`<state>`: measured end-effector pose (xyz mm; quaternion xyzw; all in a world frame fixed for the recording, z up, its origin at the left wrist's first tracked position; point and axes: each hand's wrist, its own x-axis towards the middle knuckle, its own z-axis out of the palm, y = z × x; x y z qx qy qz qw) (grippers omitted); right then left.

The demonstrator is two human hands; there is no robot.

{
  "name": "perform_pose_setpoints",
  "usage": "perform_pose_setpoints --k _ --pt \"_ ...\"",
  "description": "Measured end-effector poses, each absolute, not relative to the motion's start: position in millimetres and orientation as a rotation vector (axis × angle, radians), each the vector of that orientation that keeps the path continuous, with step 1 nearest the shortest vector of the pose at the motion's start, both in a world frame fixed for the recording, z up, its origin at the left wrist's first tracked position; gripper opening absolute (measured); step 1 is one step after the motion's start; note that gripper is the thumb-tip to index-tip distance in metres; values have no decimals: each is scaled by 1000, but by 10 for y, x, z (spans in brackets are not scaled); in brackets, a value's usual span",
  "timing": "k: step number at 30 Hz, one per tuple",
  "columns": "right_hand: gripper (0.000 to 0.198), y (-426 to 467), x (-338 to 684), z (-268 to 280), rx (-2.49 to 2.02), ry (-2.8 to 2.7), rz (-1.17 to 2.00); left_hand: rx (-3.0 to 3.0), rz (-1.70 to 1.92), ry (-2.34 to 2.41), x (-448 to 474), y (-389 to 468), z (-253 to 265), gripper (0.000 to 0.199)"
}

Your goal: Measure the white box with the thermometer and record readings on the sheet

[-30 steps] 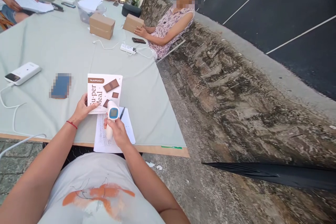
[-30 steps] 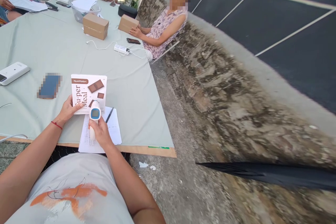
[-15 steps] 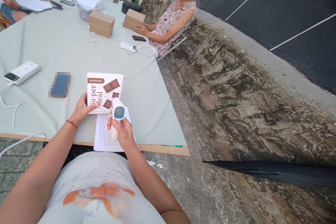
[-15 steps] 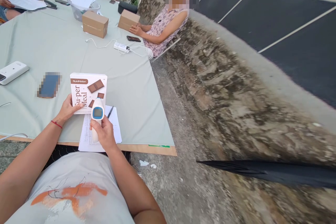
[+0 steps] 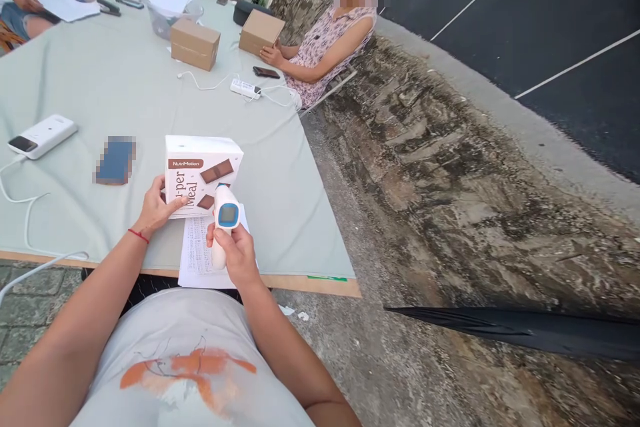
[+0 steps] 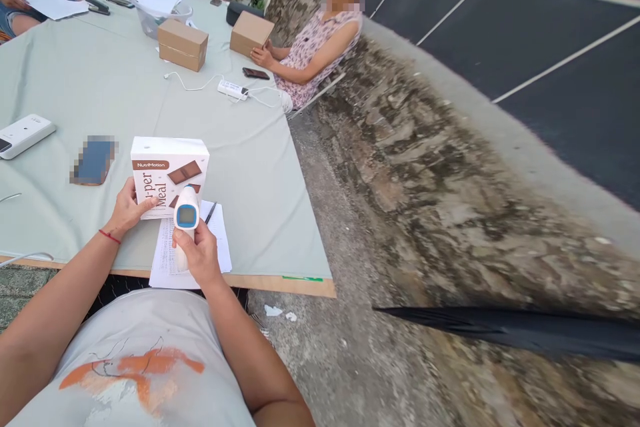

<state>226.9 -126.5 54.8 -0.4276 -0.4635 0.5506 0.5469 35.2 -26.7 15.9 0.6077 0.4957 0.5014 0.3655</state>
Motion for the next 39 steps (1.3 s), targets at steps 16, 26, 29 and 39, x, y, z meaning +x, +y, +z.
perform_pose_setpoints --k 16,26,29,39 --pt "28 -1223 2302 447 -1047 -992 1302 1851 1783 1858 192 -120 -8 89" --pt "46 -791 3181 55 -1822 -1269 446 2546 1002 1361 503 -299 -28 34" --pt "47 -695 3513 -99 -2127 -1332 295 2511 731 1390 487 -265 -84 30" --pt "36 -718 3172 -192 -1966 -1549 84 2519 688 1392 452 -227 -104 26"
